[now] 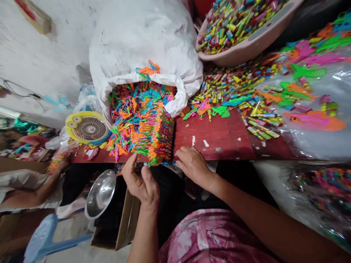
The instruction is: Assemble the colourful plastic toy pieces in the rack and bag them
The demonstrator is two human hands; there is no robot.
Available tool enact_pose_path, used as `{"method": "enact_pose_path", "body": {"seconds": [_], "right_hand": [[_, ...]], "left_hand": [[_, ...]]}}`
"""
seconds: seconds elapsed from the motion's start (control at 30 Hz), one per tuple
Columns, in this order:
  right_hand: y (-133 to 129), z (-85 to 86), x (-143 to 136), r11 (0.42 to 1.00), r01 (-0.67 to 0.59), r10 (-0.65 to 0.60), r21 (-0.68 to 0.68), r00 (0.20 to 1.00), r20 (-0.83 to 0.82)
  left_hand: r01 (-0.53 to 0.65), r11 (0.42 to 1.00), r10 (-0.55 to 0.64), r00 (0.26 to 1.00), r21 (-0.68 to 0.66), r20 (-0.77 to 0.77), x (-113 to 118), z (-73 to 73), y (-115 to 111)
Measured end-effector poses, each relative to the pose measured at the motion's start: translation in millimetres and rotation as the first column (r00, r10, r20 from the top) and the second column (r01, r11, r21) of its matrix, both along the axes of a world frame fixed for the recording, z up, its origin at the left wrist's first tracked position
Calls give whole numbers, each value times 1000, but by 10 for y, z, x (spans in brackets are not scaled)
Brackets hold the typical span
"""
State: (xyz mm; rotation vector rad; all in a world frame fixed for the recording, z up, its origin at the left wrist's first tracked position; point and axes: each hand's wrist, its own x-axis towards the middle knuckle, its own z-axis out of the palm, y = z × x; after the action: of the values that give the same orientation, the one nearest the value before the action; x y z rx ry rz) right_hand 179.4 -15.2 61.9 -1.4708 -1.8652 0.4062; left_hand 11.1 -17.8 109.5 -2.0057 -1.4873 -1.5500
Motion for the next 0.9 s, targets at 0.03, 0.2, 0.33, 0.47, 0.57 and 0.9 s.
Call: {"method": "enact_pose_path", "body": {"seconds": [0.03,0.2,0.33,0.47,0.57,0.9], "right_hand": [[0,-2,-1,1000,4,-4,3,1000,1],[15,9,5,1000,19,-18,-8,1000,17],[37,56,25,999,22,-22,-42,1000,-8],[87,102,21,999,6,-10,-34,993,-117],[139,115,-6,1000,-18,13,-25,985,-172],[242,77,-87,1000,-4,0,-26,990,-139]], "left_hand": [[-38,999,37,996,5,79,-31,-54,-4],[-8,983,91,889,-183,449,-153,-395,28],[7,999,9,945,-49,326,-109,-222,-42],[6,1000,-4,996,16,-92,-56,300,-2],[15,995,-39,967,-98,-252,-65,599,162],[23,761,-381,825,-648,-418,-81,998,568]]}}
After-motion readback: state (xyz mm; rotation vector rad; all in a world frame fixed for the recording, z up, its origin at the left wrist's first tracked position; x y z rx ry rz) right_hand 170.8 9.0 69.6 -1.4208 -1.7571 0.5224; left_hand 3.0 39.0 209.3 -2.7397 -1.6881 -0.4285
